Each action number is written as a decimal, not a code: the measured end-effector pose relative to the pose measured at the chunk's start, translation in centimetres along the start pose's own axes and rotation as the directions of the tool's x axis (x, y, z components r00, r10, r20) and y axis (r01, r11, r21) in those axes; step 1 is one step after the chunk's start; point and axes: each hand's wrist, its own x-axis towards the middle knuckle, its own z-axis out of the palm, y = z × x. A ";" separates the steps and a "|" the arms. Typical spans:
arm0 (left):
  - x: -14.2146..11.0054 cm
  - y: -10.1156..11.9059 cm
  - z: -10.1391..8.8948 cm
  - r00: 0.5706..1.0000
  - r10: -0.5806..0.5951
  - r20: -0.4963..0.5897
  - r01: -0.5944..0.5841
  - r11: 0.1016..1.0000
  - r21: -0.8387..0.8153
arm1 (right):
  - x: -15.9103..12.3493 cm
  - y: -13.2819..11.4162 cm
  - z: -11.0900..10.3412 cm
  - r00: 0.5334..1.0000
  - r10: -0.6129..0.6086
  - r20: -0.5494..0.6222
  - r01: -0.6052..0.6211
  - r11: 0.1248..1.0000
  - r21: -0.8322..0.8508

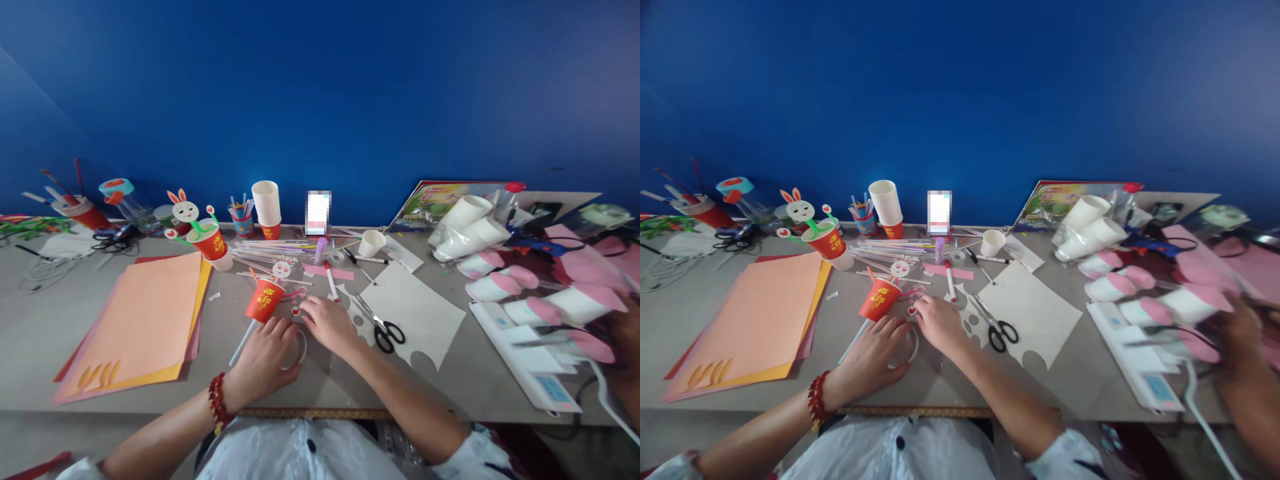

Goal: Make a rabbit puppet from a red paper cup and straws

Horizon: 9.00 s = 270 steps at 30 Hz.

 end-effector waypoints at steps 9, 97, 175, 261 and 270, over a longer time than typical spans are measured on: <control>-0.3 -0.4 0.1 0.992 0.029 -0.120 -0.060 0.963 -0.264 | 1.5 0.3 0.8 0.999 -0.006 0.047 0.005 1.000 0.017; 1.2 0.5 -0.8 0.891 -0.336 -0.304 -0.007 0.660 -0.751 | -6.4 -1.7 -0.3 0.827 0.221 -0.518 0.256 0.671 0.696; 3.0 0.3 1.9 0.974 -0.199 0.107 0.077 -0.152 -0.985 | -5.0 -1.4 -1.0 0.925 0.365 -0.106 0.012 0.250 0.968; 2.9 0.8 1.3 0.953 -0.300 0.050 0.097 0.142 -0.985 | -4.2 -0.1 -0.3 0.966 0.254 -0.057 -0.086 0.518 0.851; 3.2 1.0 0.6 0.951 -0.297 0.082 0.117 0.103 -0.988 | -3.5 0.3 -0.9 0.979 0.179 -0.099 -0.044 0.656 0.753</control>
